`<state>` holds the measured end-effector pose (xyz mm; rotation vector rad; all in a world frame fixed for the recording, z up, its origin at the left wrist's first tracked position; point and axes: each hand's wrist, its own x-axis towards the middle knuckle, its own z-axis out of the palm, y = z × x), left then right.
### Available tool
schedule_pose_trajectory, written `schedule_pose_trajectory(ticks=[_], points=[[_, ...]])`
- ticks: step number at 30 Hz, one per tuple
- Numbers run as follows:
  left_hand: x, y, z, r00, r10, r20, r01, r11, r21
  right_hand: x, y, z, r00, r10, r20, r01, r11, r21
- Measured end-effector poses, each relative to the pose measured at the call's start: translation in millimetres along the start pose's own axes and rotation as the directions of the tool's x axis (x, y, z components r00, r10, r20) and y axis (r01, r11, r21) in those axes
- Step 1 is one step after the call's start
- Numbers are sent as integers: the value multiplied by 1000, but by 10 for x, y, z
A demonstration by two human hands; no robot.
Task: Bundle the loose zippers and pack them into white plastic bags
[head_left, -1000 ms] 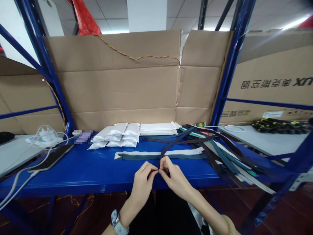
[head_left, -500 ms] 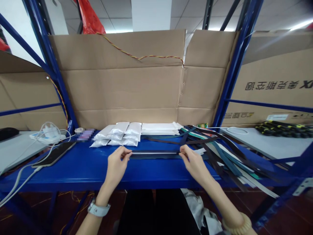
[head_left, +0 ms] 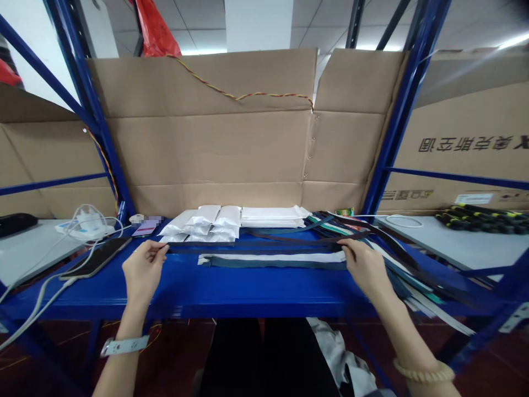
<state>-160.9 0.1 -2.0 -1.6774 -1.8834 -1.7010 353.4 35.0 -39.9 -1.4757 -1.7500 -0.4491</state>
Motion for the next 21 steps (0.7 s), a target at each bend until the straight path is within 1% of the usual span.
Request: schedule_pose_trajectory(ticks=[3, 4, 6, 8, 9, 10, 11, 13, 15, 17, 18, 21], points=[[3, -21, -3, 999, 22, 27, -24, 997, 71, -4, -45, -8, 996, 38, 75, -44, 996, 81], [0, -18, 2, 998, 43, 40, -46, 993, 105, -4, -60, -14, 996, 30, 87, -38, 995, 88], [-21, 25, 28, 995, 94, 44, -101, 973, 207, -1, -102, -31, 998, -5, 70, -2, 995, 100], [-66, 128, 81, 990, 141, 21, -140, 935, 325, 2, -179, -58, 997, -14, 73, 1, 986, 168], [-98, 202, 118, 986, 163, 16, -158, 917, 365, 0, -235, -73, 994, 1, 113, -28, 972, 234], [-137, 290, 163, 983, 184, 21, -178, 908, 381, -6, -305, -90, 984, 18, 178, -75, 945, 317], [-184, 390, 213, 977, 208, 46, -210, 908, 363, -16, -389, -105, 967, 29, 255, -134, 904, 406], [-307, 617, 325, 953, 267, 141, -295, 922, 249, -51, -589, -128, 921, 14, 390, -251, 786, 565], [-479, 864, 444, 907, 333, 259, -367, 925, 93, -102, -816, -137, 886, -33, 463, -328, 662, 674], [-693, 1101, 555, 845, 387, 368, -398, 916, -50, -162, -1038, -131, 854, -72, 516, -387, 576, 720], [-805, 1206, 604, 823, 402, 401, -390, 913, -116, -192, -1137, -124, 834, -92, 545, -417, 542, 729], [-1086, 1420, 711, 753, 424, 504, -358, 905, -228, -267, -1361, -109, 764, -184, 618, -501, 433, 749]])
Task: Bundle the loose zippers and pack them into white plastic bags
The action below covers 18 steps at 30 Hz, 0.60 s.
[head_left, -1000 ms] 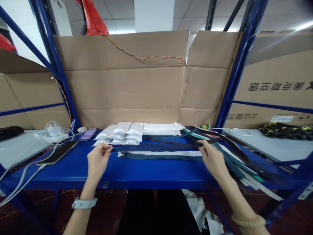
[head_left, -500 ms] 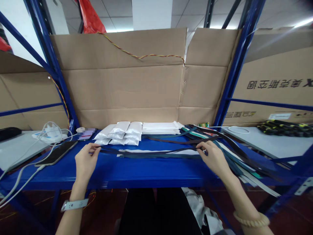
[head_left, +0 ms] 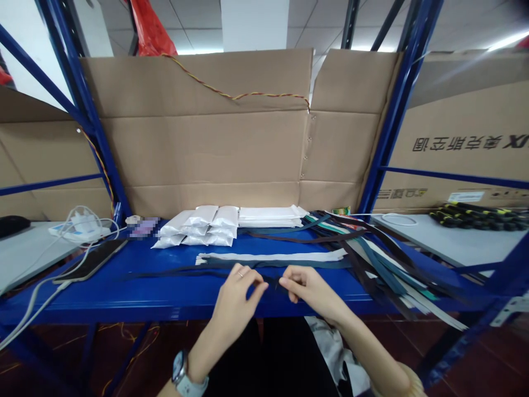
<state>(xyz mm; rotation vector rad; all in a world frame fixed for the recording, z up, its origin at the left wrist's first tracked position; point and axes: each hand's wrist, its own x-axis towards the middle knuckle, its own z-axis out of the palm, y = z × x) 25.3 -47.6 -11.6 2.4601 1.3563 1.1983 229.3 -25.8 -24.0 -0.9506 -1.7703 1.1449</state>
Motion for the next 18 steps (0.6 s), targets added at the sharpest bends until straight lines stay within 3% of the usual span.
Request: schedule_pose_trajectory(ticks=[4, 11, 18], points=[[-50, 93, 96, 996, -29, 88, 32, 999, -34, -16, -47, 122, 996, -41, 85, 32, 995, 97], [-44, 84, 37, 985, -5, 170, 15, 998, -58, -27, -93, 126, 984, -98, 149, 85, 992, 91], [-19, 112, -29, 969, -17, 248, 55, 988, -144, -34, -78, 83, 976, -82, 200, 55, 989, 137]])
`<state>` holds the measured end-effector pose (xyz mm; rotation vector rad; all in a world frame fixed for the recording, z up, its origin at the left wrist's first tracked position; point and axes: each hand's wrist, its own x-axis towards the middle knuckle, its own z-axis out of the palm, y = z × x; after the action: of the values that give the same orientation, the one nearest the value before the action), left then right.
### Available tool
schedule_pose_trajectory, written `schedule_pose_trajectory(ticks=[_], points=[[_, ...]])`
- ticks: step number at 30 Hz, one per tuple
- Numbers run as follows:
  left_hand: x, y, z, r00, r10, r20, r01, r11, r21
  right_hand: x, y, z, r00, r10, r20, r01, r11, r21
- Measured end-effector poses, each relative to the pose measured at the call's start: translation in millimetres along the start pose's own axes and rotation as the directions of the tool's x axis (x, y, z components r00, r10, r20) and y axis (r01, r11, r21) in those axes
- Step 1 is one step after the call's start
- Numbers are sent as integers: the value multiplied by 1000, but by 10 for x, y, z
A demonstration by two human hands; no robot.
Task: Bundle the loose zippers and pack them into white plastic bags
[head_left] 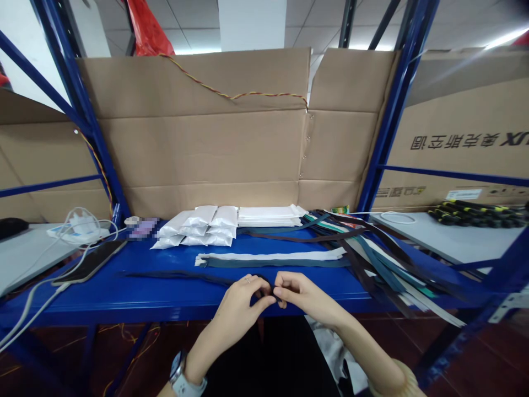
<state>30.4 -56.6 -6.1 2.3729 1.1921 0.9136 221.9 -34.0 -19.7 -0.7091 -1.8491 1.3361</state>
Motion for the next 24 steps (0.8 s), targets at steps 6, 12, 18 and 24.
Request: schedule_pose_trajectory(ticks=[6, 12, 18, 24], points=[[1, -42, 46, 1000, 3, -31, -2, 999, 48, -1, 9, -22, 999, 1, 51, -1, 1000, 10], [-19, -87, 124, 991, 79, -108, -47, 962, 269, -1, -5, 46, 998, -3, -64, -14, 963, -270], [-26, -94, 124, 986, 109, -127, -49, 913, 405, -23, -56, 134, 979, -106, -175, -27, 780, -625], [-20, -97, 132, 981, 178, -81, -99, 809, 579, -10, -46, 147, 976, -128, -176, -12, 773, -634]])
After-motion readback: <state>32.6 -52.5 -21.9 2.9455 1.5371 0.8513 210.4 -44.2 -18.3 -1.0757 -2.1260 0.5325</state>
